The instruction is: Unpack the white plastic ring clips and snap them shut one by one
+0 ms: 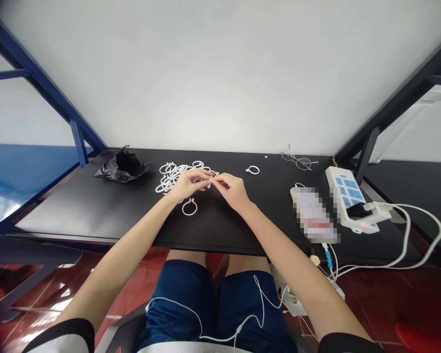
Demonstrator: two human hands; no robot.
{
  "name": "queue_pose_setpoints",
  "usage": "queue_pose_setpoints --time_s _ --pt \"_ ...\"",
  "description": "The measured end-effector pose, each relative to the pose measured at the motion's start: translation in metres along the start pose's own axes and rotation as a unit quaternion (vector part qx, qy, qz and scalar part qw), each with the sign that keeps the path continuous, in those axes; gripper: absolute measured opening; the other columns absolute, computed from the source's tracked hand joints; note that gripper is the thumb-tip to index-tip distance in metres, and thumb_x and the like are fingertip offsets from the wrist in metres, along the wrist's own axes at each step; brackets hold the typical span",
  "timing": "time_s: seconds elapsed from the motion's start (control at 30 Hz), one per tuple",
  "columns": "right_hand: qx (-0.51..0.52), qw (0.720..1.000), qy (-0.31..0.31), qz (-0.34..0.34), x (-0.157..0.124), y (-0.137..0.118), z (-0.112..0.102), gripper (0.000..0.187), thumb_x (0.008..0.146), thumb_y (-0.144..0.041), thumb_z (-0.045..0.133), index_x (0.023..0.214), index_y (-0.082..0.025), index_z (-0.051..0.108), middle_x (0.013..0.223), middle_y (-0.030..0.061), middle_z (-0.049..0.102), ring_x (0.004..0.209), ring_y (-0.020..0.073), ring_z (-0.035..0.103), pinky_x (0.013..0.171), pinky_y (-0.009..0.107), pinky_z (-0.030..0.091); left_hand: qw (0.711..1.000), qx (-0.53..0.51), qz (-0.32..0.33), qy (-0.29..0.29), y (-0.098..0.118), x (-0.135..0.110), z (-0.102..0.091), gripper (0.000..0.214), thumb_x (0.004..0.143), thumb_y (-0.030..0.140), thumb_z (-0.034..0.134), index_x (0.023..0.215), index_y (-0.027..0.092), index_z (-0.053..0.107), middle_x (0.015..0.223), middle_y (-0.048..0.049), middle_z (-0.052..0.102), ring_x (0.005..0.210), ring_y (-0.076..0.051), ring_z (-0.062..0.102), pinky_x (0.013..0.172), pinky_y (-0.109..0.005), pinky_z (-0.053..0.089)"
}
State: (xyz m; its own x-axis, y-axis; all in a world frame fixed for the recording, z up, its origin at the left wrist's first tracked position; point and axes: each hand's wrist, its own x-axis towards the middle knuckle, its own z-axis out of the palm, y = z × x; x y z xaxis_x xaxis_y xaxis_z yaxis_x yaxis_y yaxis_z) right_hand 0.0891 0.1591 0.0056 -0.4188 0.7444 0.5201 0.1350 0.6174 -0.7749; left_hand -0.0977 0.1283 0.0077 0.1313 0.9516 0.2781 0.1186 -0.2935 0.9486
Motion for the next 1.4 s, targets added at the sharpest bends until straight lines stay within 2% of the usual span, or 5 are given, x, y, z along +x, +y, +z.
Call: queue_pose_setpoints --time_s 0.23,0.53,0.7,0.83,1.4 --pt "0.158 0.983 -0.012 0.096 0.005 0.004 -0.001 0.026 0.075 -0.045 0.073 0.083 -0.02 0.071 0.082 0.0056 0.073 0.079 0.0223 0.071 0.074 0.038 0.059 0.998 -0.029 -0.052 -0.018 0.005 0.0 -0.003 0.034 0.072 0.043 0.074 0.093 0.016 0.071 0.115 -0.0112 0.067 0.09 -0.022 0.07 0.062 -0.026 0.059" --pt "0.203 0.969 -0.034 0.139 0.01 0.006 -0.001 0.032 0.069 -0.047 0.076 0.081 -0.019 0.07 0.08 0.0056 0.073 0.074 0.0194 0.068 0.051 0.026 0.05 0.996 0.064 0.051 0.044 0.005 0.002 0.006 0.032 0.069 0.038 0.077 0.088 0.014 0.071 0.11 -0.0142 0.068 0.101 -0.025 0.065 0.057 -0.023 0.052" --pt "0.101 0.982 0.062 0.145 0.017 0.022 -0.016 0.028 0.07 -0.043 0.074 0.082 -0.018 0.07 0.075 0.0051 0.07 0.061 0.0159 0.062 0.043 0.025 0.043 0.992 0.077 0.024 0.102 0.005 0.004 0.001 0.037 0.07 0.04 0.076 0.097 0.016 0.069 0.109 -0.0121 0.068 0.102 -0.024 0.064 0.06 -0.022 0.05" --pt "-0.092 0.985 0.105 0.103 0.019 0.039 -0.034 0.012 0.073 -0.027 0.067 0.078 -0.017 0.071 0.078 0.0051 0.069 0.067 0.018 0.065 0.066 0.034 0.055 0.986 0.067 0.013 0.154 -0.002 0.008 -0.006 0.033 0.073 0.042 0.073 0.09 0.015 0.069 0.093 -0.009 0.069 0.09 -0.021 0.066 0.059 -0.022 0.05" --pt "-0.311 0.941 -0.036 0.128 0.015 0.061 -0.031 0.031 0.079 -0.029 0.067 0.106 -0.013 0.071 0.131 0.0175 0.058 0.124 0.0355 0.051 0.107 0.053 0.037 0.97 0.161 0.031 0.177 -0.013 0.01 -0.012 0.015 0.076 0.029 0.065 0.082 0.016 0.07 0.088 -0.0068 0.072 0.081 -0.017 0.065 0.057 -0.021 0.048"
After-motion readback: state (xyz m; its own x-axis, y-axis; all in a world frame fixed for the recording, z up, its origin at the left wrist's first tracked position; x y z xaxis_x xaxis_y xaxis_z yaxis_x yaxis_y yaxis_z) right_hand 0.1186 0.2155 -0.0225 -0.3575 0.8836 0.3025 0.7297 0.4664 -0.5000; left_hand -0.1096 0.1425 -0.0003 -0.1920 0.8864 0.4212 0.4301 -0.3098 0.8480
